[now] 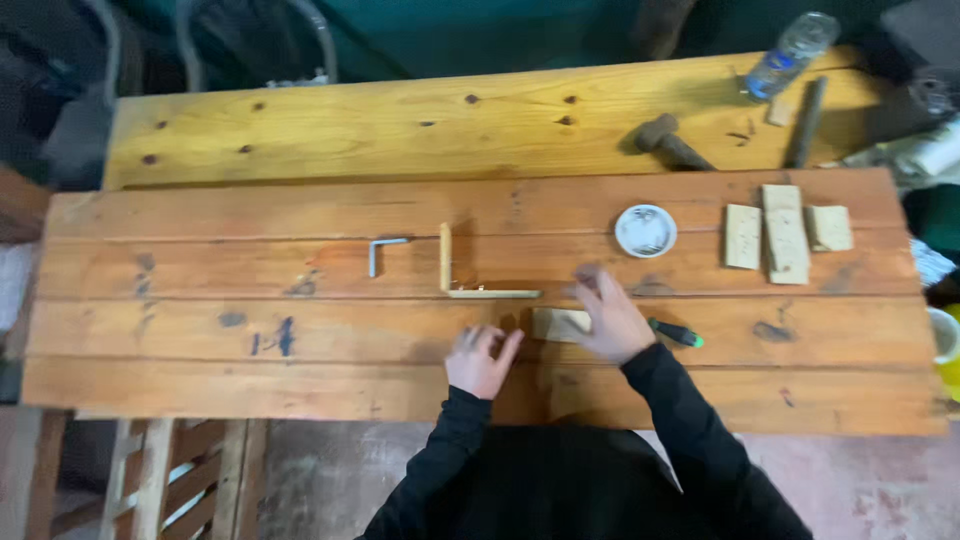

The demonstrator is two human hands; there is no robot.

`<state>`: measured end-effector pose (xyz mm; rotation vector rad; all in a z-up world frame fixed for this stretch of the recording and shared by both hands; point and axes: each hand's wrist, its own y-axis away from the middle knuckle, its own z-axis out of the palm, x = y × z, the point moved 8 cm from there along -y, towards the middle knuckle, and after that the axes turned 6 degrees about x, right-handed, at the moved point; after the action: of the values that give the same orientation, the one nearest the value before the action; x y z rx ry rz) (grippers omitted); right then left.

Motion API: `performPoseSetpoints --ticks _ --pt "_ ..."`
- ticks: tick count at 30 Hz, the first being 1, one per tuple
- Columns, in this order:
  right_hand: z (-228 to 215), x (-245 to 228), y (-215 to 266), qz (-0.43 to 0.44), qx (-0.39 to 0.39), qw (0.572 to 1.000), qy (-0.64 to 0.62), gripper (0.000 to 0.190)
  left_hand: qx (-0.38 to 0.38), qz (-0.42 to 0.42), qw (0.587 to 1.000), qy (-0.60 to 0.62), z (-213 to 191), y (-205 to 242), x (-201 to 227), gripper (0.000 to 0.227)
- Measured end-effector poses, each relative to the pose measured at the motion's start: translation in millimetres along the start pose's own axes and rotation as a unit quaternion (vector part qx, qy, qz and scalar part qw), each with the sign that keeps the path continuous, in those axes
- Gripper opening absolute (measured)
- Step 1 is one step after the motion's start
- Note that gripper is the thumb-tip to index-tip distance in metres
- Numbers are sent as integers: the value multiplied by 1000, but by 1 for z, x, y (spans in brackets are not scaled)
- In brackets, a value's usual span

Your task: The person assembles small wooden frames by attaching metal brackets to rectangular wooden pieces using a screwdriver. They place brackets, insert screws, and tighten them, then join the pieces into L-shaped and rectangular frames on a wooden workbench.

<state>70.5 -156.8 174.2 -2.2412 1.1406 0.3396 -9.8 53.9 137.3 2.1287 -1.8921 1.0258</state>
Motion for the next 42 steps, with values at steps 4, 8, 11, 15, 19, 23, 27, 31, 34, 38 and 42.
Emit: performPoseSetpoints --ticks 4,8,11,15,19,23,27,31,34,38,42 --pt "54 -44 -97 -45 24 998 29 24 112 -55 992 -1 -33 -27 -96 30" --pt "164 -96 -193 -142 -48 988 49 14 146 26 986 -77 -53 -87 -165 19" --pt "237 -103 -228 -137 -128 975 123 17 115 84 975 -172 -23 -111 -213 22" --pt "306 -78 -230 -132 -198 958 158 15 112 33 971 -208 -10 -116 -247 24" --pt "341 -62 -224 -151 -194 956 163 9 121 3 969 -215 -22 -115 -240 17" --pt "306 -76 -224 -151 -143 963 173 9 172 13 962 -211 -26 -117 -252 11" --pt "223 -87 -230 -95 -129 984 74 18 188 31 982 7 -84 -127 -189 23" --pt "84 -82 -177 -59 -186 981 1 21 130 82 983 96 -100 -104 -92 55" --pt "44 -54 -111 -7 -252 963 -97 25 21 130 989 65 -46 -65 -51 28" --pt "28 -9 -26 44 -258 961 -90 19 -62 134 961 234 6 -22 3 25" --pt "39 34 29 128 -220 966 -51 19 -118 128 942 286 61 9 3 31"
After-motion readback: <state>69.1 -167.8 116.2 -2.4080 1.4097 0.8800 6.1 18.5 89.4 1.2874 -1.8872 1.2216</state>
